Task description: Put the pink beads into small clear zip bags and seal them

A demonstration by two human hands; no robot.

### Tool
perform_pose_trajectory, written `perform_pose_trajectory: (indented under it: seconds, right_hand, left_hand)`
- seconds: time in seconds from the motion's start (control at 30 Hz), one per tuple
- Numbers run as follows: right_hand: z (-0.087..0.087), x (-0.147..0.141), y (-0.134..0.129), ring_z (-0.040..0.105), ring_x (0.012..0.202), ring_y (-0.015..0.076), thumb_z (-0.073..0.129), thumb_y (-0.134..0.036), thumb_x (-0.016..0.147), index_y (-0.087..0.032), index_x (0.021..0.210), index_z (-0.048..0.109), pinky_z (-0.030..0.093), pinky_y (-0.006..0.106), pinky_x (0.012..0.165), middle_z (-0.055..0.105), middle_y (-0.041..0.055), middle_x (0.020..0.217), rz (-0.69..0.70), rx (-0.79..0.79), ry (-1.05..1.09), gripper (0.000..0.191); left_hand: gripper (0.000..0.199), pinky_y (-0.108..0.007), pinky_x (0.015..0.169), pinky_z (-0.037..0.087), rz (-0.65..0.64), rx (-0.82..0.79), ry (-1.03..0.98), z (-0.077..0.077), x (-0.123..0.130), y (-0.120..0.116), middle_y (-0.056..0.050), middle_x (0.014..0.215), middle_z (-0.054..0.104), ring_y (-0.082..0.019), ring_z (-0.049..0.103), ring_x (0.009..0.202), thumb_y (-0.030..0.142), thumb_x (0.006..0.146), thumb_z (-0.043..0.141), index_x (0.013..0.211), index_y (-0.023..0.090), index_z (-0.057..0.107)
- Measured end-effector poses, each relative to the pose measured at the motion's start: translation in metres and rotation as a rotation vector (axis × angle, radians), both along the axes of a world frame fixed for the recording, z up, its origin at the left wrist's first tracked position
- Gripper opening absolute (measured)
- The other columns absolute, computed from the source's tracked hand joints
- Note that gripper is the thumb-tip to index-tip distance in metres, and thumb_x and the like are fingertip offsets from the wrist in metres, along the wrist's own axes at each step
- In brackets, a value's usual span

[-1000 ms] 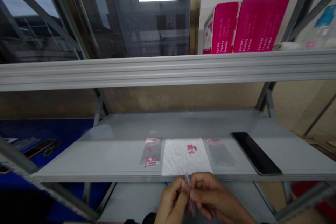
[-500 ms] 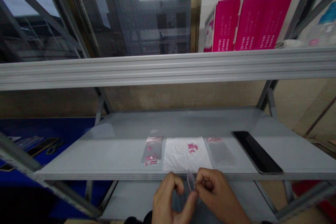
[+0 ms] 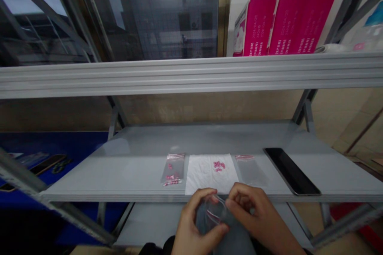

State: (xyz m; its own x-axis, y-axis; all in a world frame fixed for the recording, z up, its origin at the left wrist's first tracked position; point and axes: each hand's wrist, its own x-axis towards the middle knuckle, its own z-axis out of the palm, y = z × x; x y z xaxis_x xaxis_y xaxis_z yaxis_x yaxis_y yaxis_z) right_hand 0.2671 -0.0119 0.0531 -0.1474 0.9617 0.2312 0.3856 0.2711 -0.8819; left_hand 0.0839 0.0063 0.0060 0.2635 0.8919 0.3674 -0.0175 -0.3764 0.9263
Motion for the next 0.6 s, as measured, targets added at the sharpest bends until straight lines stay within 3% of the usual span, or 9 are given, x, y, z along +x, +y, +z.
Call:
perform_pose_trajectory:
  seconds: [0.07,0.13,0.23,0.33,0.43,0.53,0.6]
  right_hand:
    - [0.010,0.005,-0.003,0.059,0.074,0.0174,0.058,-0.020,0.086,-0.020,0.089,0.063,0.047,0.029,0.067,0.064,0.0020,0.079,0.083,0.189,-0.008,0.006]
    - [0.017,0.008,-0.004,0.059,0.097,0.0209,0.061,-0.019,0.089,-0.023,0.100,0.066,0.048,0.036,0.086,0.067,0.0051,0.101,0.226,0.316,-0.025,0.013]
    - [0.018,0.010,-0.002,0.054,0.108,0.0221,0.057,-0.021,0.097,-0.025,0.091,0.066,0.044,0.040,0.097,0.069,0.0027,0.098,0.337,0.326,-0.069,0.012]
    - [0.013,0.009,0.001,0.052,0.110,0.0239,0.049,-0.026,0.102,-0.025,0.085,0.064,0.044,0.042,0.098,0.067,0.0022,0.087,0.315,0.296,-0.087,0.022]
    - [0.010,0.007,0.001,0.053,0.108,0.0239,0.045,-0.030,0.104,-0.025,0.086,0.063,0.046,0.040,0.095,0.065,0.0029,0.088,0.287,0.282,-0.068,0.026]
    - [0.008,0.008,0.002,0.056,0.103,0.0226,0.044,-0.029,0.103,-0.026,0.095,0.064,0.045,0.038,0.094,0.065,0.0036,0.095,0.206,0.320,0.003,0.022]
    - [0.005,0.010,0.005,0.059,0.102,0.0219,0.046,-0.027,0.101,-0.026,0.100,0.064,0.045,0.036,0.093,0.066,0.0042,0.100,0.074,0.355,0.067,0.019]
  left_hand:
    - [0.047,-0.034,0.088,0.050,-0.113,-0.157,-0.118,0.003,0.000,0.002,-0.002,0.097,0.072,-0.021,0.067,0.094,0.026,0.069,0.083,0.114,0.027,0.068]
    - [0.046,-0.031,0.084,0.049,-0.244,-0.300,-0.206,0.008,0.002,0.003,-0.002,0.092,0.071,-0.020,0.065,0.089,0.042,0.070,0.085,0.110,0.024,0.070]
    - [0.049,-0.027,0.082,0.046,-0.363,-0.432,-0.294,0.015,0.008,0.002,-0.003,0.089,0.069,-0.018,0.062,0.087,0.055,0.068,0.084,0.102,0.021,0.075]
    - [0.048,-0.026,0.080,0.044,-0.399,-0.504,-0.366,0.017,0.014,0.001,-0.003,0.088,0.069,-0.016,0.061,0.085,0.054,0.067,0.085,0.099,0.020,0.076]
    - [0.047,-0.026,0.078,0.044,-0.402,-0.528,-0.368,0.017,0.016,0.003,-0.004,0.090,0.069,-0.016,0.061,0.084,0.053,0.069,0.084,0.100,0.019,0.076]
    - [0.048,-0.030,0.083,0.046,-0.350,-0.430,-0.269,0.020,0.013,0.013,-0.006,0.093,0.071,-0.019,0.064,0.090,0.052,0.071,0.082,0.104,0.019,0.073]
    - [0.044,-0.033,0.085,0.049,-0.267,-0.296,-0.139,0.026,0.008,0.025,-0.006,0.096,0.071,-0.020,0.065,0.092,0.046,0.074,0.080,0.108,0.020,0.070]
